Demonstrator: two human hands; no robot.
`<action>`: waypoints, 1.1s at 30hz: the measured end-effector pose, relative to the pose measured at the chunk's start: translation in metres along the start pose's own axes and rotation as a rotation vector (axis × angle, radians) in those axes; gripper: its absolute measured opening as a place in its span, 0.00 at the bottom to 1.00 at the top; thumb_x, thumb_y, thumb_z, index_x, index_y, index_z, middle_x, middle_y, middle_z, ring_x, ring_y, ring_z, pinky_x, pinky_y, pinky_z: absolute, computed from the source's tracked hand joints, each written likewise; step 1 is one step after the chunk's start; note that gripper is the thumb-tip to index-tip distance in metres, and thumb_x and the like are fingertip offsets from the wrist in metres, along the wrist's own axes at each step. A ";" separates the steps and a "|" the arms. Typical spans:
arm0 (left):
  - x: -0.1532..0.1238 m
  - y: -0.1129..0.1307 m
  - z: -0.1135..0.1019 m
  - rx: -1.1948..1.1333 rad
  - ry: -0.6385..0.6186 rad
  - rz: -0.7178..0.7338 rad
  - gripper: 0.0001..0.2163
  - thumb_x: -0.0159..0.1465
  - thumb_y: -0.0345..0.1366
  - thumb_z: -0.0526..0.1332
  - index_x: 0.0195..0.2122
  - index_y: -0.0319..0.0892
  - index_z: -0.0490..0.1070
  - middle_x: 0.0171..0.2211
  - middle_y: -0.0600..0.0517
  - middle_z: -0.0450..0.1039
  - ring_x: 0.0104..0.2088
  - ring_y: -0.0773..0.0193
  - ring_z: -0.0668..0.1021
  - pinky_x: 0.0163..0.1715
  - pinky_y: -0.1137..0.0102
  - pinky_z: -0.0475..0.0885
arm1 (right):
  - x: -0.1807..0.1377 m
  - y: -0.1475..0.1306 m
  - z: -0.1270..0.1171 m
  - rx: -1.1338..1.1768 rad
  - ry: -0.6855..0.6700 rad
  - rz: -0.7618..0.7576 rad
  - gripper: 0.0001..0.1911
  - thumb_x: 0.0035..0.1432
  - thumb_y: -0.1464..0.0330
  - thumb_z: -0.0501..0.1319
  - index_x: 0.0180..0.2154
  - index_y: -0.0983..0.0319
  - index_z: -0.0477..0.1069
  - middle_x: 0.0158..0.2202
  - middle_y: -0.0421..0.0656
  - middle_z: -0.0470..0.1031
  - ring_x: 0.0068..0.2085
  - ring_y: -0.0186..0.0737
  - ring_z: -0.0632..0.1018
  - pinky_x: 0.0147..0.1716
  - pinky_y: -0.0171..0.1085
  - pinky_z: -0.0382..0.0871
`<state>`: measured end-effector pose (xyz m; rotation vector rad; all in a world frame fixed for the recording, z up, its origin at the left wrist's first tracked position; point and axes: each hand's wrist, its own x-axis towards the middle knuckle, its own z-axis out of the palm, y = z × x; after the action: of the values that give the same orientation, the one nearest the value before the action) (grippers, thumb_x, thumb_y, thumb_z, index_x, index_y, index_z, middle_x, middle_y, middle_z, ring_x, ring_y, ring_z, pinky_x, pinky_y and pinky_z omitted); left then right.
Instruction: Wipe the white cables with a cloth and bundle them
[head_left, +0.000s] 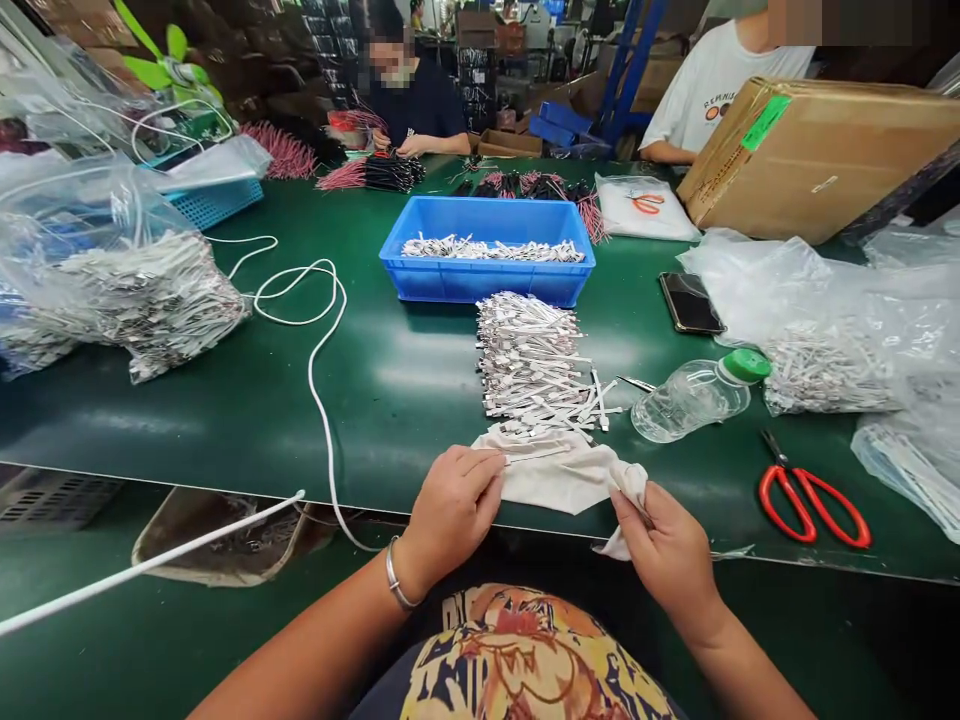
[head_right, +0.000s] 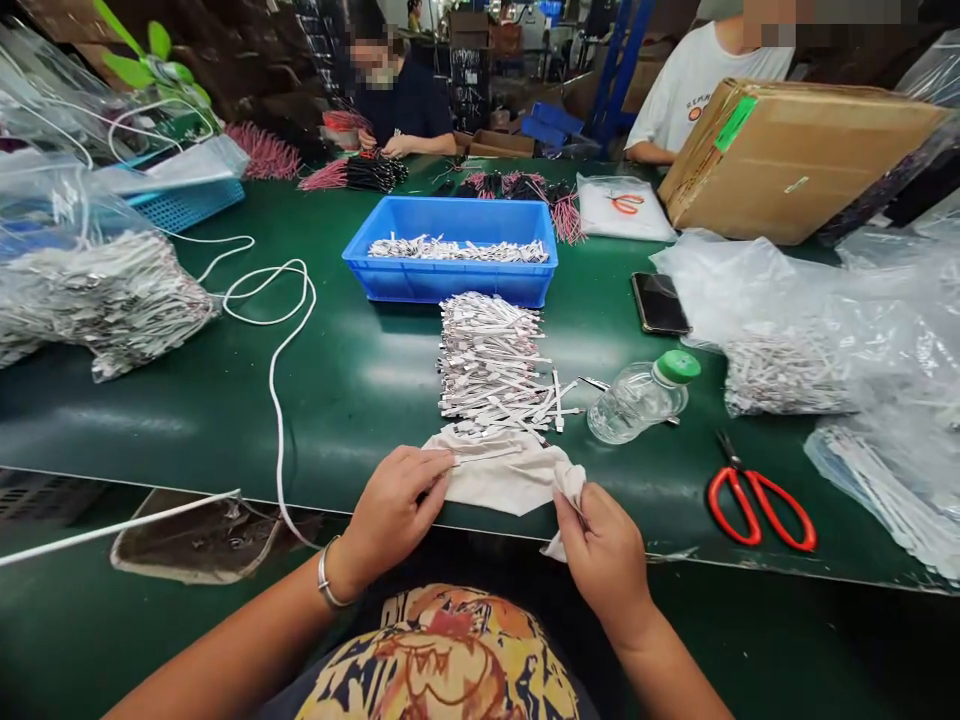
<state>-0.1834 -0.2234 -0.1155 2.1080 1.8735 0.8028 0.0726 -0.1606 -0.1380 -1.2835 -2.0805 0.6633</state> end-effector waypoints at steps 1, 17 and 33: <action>0.002 0.001 -0.001 -0.013 -0.007 -0.018 0.10 0.66 0.31 0.53 0.47 0.42 0.68 0.45 0.50 0.73 0.43 0.60 0.71 0.47 0.62 0.66 | 0.000 -0.001 0.002 -0.014 0.015 -0.007 0.10 0.63 0.63 0.54 0.32 0.61 0.68 0.27 0.41 0.67 0.30 0.38 0.69 0.33 0.36 0.62; 0.046 0.017 -0.024 0.303 -0.396 0.031 0.07 0.62 0.26 0.53 0.33 0.40 0.70 0.35 0.46 0.70 0.37 0.57 0.71 0.36 0.65 0.68 | 0.001 -0.003 0.002 -0.072 0.017 -0.058 0.13 0.63 0.63 0.54 0.26 0.60 0.61 0.24 0.38 0.61 0.27 0.35 0.64 0.30 0.35 0.57; 0.036 -0.025 -0.060 -0.582 -0.467 -0.421 0.09 0.59 0.35 0.58 0.41 0.40 0.67 0.30 0.54 0.71 0.30 0.67 0.74 0.31 0.73 0.69 | -0.002 -0.004 0.009 -0.415 0.084 -0.170 0.21 0.64 0.56 0.49 0.22 0.59 0.56 0.21 0.38 0.58 0.24 0.36 0.63 0.27 0.36 0.52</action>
<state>-0.2344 -0.1957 -0.0689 1.3390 1.5101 0.5902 0.0643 -0.1647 -0.1415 -1.3007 -2.2998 0.1001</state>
